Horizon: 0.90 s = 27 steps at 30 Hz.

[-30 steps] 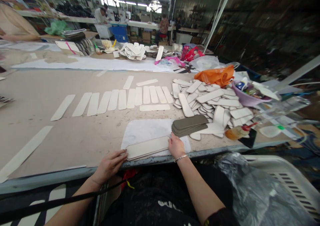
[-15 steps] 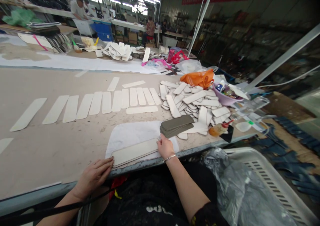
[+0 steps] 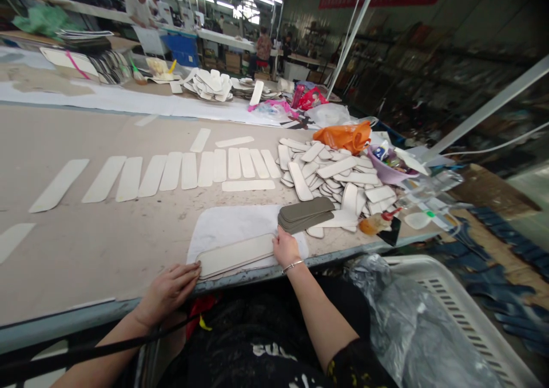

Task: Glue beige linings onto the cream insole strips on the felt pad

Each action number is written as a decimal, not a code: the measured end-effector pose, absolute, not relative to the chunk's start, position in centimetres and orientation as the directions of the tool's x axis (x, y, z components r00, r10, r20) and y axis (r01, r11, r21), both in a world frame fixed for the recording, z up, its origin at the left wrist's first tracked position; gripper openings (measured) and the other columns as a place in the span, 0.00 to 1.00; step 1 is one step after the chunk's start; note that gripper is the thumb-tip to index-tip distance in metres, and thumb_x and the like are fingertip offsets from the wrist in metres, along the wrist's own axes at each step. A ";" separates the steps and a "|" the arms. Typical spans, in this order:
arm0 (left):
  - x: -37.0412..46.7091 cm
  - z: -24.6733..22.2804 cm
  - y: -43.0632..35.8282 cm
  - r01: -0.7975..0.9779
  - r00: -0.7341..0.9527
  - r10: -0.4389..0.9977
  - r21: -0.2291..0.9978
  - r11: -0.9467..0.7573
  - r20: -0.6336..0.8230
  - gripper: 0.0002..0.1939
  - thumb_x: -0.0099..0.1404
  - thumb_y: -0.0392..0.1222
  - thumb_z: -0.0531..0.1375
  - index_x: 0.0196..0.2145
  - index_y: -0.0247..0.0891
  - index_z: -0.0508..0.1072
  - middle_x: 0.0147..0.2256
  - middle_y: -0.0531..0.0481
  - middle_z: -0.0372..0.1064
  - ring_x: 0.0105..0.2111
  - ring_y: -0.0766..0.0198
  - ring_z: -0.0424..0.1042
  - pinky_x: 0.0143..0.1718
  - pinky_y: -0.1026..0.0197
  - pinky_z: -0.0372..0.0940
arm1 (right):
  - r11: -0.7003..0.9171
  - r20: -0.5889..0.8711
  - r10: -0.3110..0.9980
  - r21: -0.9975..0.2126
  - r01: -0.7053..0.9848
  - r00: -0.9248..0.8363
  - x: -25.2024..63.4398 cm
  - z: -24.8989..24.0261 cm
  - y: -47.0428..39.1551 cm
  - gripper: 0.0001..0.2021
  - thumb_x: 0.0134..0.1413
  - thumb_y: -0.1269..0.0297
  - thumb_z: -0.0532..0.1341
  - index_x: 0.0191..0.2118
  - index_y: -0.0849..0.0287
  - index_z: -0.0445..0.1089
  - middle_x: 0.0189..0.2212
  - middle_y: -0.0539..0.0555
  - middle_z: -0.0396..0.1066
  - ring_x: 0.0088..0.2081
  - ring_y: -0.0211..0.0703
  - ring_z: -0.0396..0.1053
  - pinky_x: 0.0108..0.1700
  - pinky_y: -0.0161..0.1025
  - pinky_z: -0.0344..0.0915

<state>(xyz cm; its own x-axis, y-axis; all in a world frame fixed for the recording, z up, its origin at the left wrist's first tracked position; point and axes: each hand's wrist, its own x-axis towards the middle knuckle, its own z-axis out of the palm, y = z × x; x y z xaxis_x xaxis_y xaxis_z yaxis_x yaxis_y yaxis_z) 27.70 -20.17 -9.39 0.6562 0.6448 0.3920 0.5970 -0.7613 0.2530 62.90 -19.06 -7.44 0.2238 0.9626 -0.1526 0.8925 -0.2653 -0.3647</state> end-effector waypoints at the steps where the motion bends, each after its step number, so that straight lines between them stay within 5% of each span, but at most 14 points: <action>1: 27.7 -9.4 -20.2 0.599 0.653 0.647 0.254 -0.760 0.394 0.13 0.63 0.41 0.55 0.42 0.40 0.75 0.44 0.45 0.74 0.40 0.61 0.73 0.45 0.59 0.66 | -0.264 -0.156 0.963 -0.361 0.894 0.221 62.9 -7.4 -19.1 0.24 0.56 0.69 0.53 0.59 0.67 0.56 0.44 0.62 0.70 0.45 0.47 0.67 0.47 0.36 0.59; 12: 27.7 -9.6 -20.3 0.601 0.657 0.651 0.258 -0.756 0.379 0.12 0.63 0.40 0.54 0.42 0.39 0.75 0.44 0.45 0.74 0.39 0.61 0.72 0.45 0.59 0.66 | -0.245 -0.155 0.966 -0.284 0.927 0.207 62.1 -6.6 -19.1 0.26 0.55 0.71 0.52 0.61 0.66 0.54 0.46 0.63 0.67 0.45 0.47 0.66 0.46 0.37 0.60; 20: 27.8 -9.2 -20.4 0.604 0.653 0.641 0.232 -0.762 0.404 0.13 0.64 0.42 0.54 0.42 0.40 0.75 0.43 0.46 0.74 0.39 0.62 0.73 0.45 0.60 0.66 | -0.254 -0.050 0.967 -0.101 0.962 0.250 61.6 -3.7 -20.1 0.33 0.51 0.71 0.54 0.64 0.71 0.47 0.48 0.68 0.64 0.45 0.54 0.66 0.45 0.46 0.63; 27: 26.8 -11.0 -19.6 0.554 0.727 0.564 0.149 -0.819 0.391 0.13 0.63 0.42 0.55 0.44 0.40 0.74 0.46 0.45 0.72 0.42 0.61 0.72 0.45 0.60 0.65 | 0.348 0.178 0.935 -0.297 0.889 -0.306 52.6 -4.0 -21.7 0.34 0.61 0.50 0.49 0.64 0.70 0.45 0.63 0.63 0.46 0.64 0.50 0.41 0.62 0.48 0.45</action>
